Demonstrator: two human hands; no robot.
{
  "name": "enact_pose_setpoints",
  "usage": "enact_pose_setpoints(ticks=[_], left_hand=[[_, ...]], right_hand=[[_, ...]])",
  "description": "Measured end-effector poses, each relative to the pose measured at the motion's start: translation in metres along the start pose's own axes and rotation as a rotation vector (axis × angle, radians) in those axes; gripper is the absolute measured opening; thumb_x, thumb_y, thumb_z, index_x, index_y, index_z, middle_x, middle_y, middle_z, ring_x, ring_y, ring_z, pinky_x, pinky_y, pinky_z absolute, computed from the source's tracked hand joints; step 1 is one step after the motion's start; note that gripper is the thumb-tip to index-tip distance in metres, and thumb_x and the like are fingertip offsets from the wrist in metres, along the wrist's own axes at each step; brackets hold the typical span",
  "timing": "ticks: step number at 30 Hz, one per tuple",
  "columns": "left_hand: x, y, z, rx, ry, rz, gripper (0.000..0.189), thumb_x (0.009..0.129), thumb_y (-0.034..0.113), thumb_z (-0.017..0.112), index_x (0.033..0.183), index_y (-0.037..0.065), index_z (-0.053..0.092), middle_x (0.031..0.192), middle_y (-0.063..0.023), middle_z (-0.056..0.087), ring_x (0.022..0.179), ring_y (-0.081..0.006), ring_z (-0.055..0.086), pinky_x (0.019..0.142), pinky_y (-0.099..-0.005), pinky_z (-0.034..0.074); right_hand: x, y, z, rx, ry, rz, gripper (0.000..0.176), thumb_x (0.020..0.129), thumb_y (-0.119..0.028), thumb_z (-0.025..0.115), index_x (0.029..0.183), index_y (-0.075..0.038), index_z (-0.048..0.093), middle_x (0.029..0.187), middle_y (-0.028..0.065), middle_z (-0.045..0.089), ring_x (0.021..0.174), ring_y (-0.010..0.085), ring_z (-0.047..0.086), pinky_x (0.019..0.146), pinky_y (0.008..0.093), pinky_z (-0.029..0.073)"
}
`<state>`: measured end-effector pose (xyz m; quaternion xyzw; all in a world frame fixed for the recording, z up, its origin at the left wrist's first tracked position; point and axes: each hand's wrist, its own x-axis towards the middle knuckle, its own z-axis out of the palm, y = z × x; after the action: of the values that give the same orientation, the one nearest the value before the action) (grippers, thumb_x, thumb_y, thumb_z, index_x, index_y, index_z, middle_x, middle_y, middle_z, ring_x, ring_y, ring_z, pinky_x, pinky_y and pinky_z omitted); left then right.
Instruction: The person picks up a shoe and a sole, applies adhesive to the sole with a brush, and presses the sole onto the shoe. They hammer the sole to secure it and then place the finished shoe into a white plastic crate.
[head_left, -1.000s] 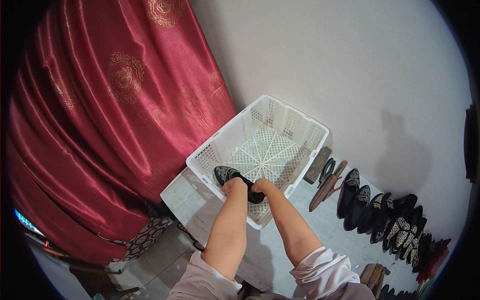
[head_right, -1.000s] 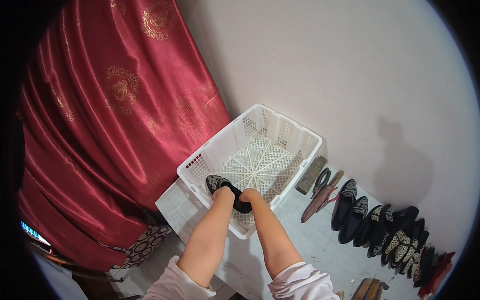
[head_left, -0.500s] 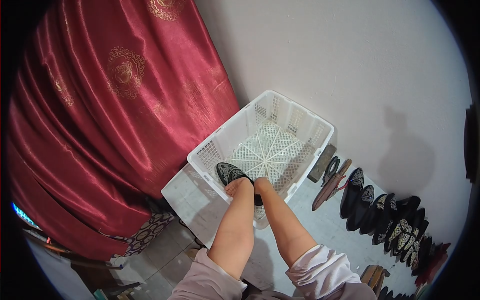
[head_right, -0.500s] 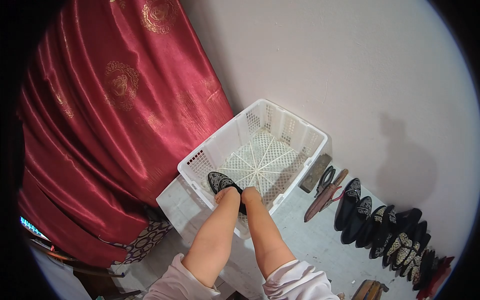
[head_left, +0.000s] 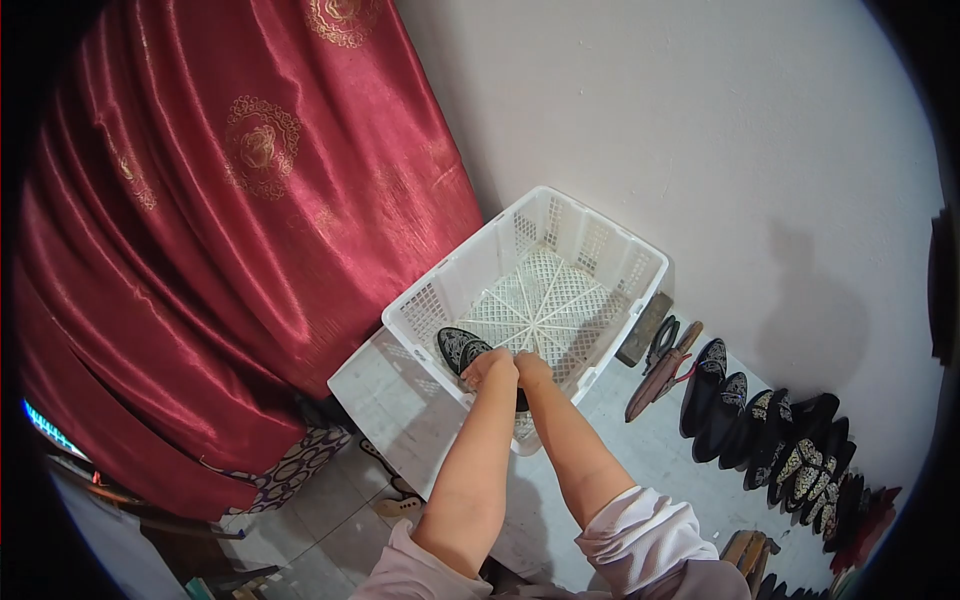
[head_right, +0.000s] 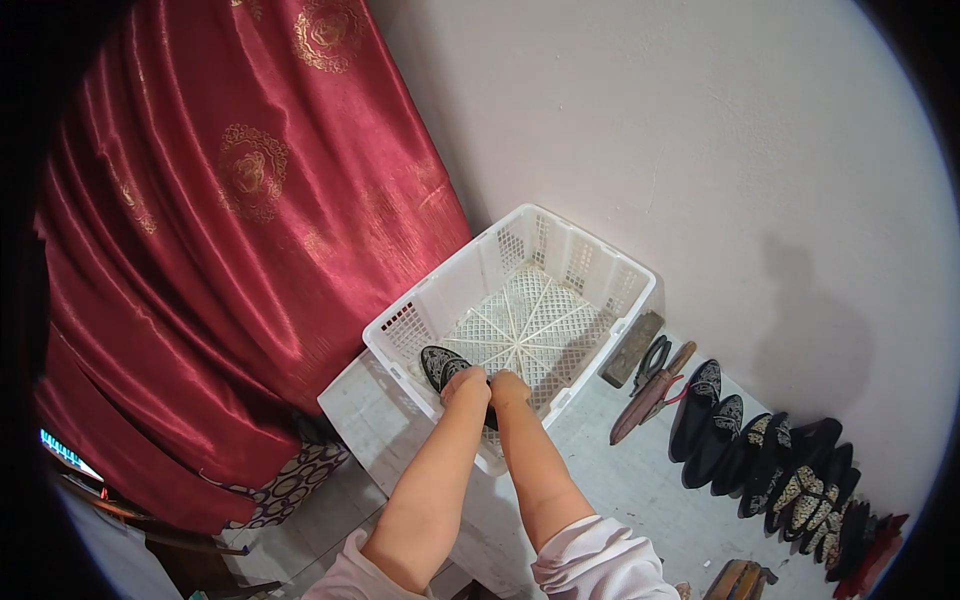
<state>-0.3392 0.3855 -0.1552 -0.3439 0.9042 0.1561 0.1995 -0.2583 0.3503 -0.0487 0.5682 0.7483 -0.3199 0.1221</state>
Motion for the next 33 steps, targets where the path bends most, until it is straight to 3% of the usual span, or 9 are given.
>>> enact_pose_setpoints(ticks=[2, 5, 11, 14, 19, 20, 23, 26, 33], left_hand=[[-0.010, 0.003, -0.016, -0.253, 0.135, 0.086, 0.035, 0.076, 0.015, 0.053, 0.105, -0.005, 0.053, 0.105, -0.0175, 0.057, 0.096, -0.0253, 0.056, 0.087, -0.0327, 0.044], [-0.014, -0.022, -0.118, -0.464, -0.819, 0.286, 0.044, 0.075, 0.014, 0.052, 0.112, -0.009, 0.053, 0.122, -0.0204, 0.051, 0.106, -0.0293, 0.055, 0.090, -0.0363, 0.046], [-0.010, -0.029, -0.140, -0.889, -1.064, 0.212, 0.014, 0.064, -0.003, 0.048, 0.076, -0.007, 0.051, 0.090, -0.0161, 0.053, 0.074, -0.0271, 0.051, 0.067, -0.0390, 0.044], [-0.023, -0.051, -0.181, -0.953, -1.140, 0.319, 0.019, 0.058, -0.006, 0.048, 0.075, -0.001, 0.051, 0.084, -0.0128, 0.051, 0.079, -0.0293, 0.054, 0.076, -0.0442, 0.048], [-0.045, -0.110, -0.229, -0.993, -1.306, 0.490, 0.010, 0.071, -0.004, 0.049, 0.068, 0.003, 0.042, 0.078, -0.0058, 0.042, 0.081, -0.0144, 0.043, 0.104, -0.0360, 0.023], [-0.041, -0.119, -0.231, -0.996, -1.369, 0.524, 0.025, 0.070, -0.011, 0.046, 0.095, -0.009, 0.050, 0.111, -0.0160, 0.046, 0.108, -0.0189, 0.041, 0.102, -0.0303, 0.025], [-0.055, -0.159, -0.245, -1.092, -1.433, 0.507, 0.054, 0.073, -0.012, 0.043, 0.126, -0.012, 0.035, 0.135, -0.0200, 0.032, 0.126, -0.0217, 0.032, 0.106, -0.0305, 0.021], [-0.082, -0.205, -0.279, -0.952, -1.558, 0.597, 0.068, 0.075, -0.012, 0.040, 0.138, -0.009, 0.016, 0.146, -0.0208, 0.016, 0.136, -0.0247, 0.018, 0.110, -0.0326, 0.018], [-0.101, -0.287, -0.265, -0.587, -1.933, 0.295, 0.068, 0.071, -0.006, 0.041, 0.135, -0.012, 0.018, 0.144, -0.0204, 0.018, 0.136, -0.0257, 0.017, 0.112, -0.0343, 0.017]], right_hand=[[-0.002, 0.000, 0.000, 0.005, 0.002, -0.024, 0.054, 0.069, -0.019, 0.070, 0.119, -0.007, 0.053, 0.116, 0.0122, 0.059, 0.109, 0.0272, 0.056, 0.087, 0.0404, 0.046], [-0.011, -0.002, 0.002, -0.081, -0.016, -0.068, 0.063, 0.067, -0.023, 0.072, 0.123, -0.006, 0.048, 0.120, 0.0121, 0.057, 0.113, 0.0267, 0.054, 0.091, 0.0405, 0.044], [-0.050, -0.017, -0.017, -0.161, 0.081, -0.118, 0.056, 0.071, -0.029, 0.070, 0.119, -0.007, 0.053, 0.122, 0.0116, 0.054, 0.116, 0.0280, 0.050, 0.091, 0.0378, 0.044], [-0.071, -0.011, -0.043, -0.192, 0.152, -0.191, 0.048, 0.073, -0.032, 0.067, 0.112, -0.007, 0.057, 0.117, 0.0136, 0.056, 0.111, 0.0284, 0.052, 0.088, 0.0391, 0.046], [-0.149, 0.034, -0.103, -0.167, 0.221, -0.374, 0.042, 0.075, -0.035, 0.064, 0.104, -0.005, 0.060, 0.106, 0.0147, 0.061, 0.099, 0.0307, 0.060, 0.080, 0.0417, 0.050], [-0.161, 0.053, -0.105, -0.156, 0.294, -0.399, 0.042, 0.075, -0.038, 0.063, 0.101, -0.005, 0.060, 0.098, 0.0160, 0.062, 0.092, 0.0329, 0.061, 0.076, 0.0436, 0.050], [-0.214, 0.112, -0.124, -0.160, 0.318, -0.397, 0.041, 0.076, -0.039, 0.063, 0.099, -0.005, 0.060, 0.094, 0.0168, 0.063, 0.091, 0.0329, 0.061, 0.075, 0.0424, 0.050], [-0.291, 0.159, -0.141, -0.023, 0.400, -0.347, 0.040, 0.077, -0.038, 0.062, 0.099, -0.004, 0.060, 0.092, 0.0166, 0.063, 0.087, 0.0330, 0.061, 0.075, 0.0411, 0.049], [-0.463, 0.251, -0.117, 0.523, 0.866, -0.137, 0.027, 0.080, -0.021, 0.065, 0.097, -0.001, 0.059, 0.082, 0.0108, 0.065, 0.080, 0.0195, 0.064, 0.072, 0.0312, 0.049]])
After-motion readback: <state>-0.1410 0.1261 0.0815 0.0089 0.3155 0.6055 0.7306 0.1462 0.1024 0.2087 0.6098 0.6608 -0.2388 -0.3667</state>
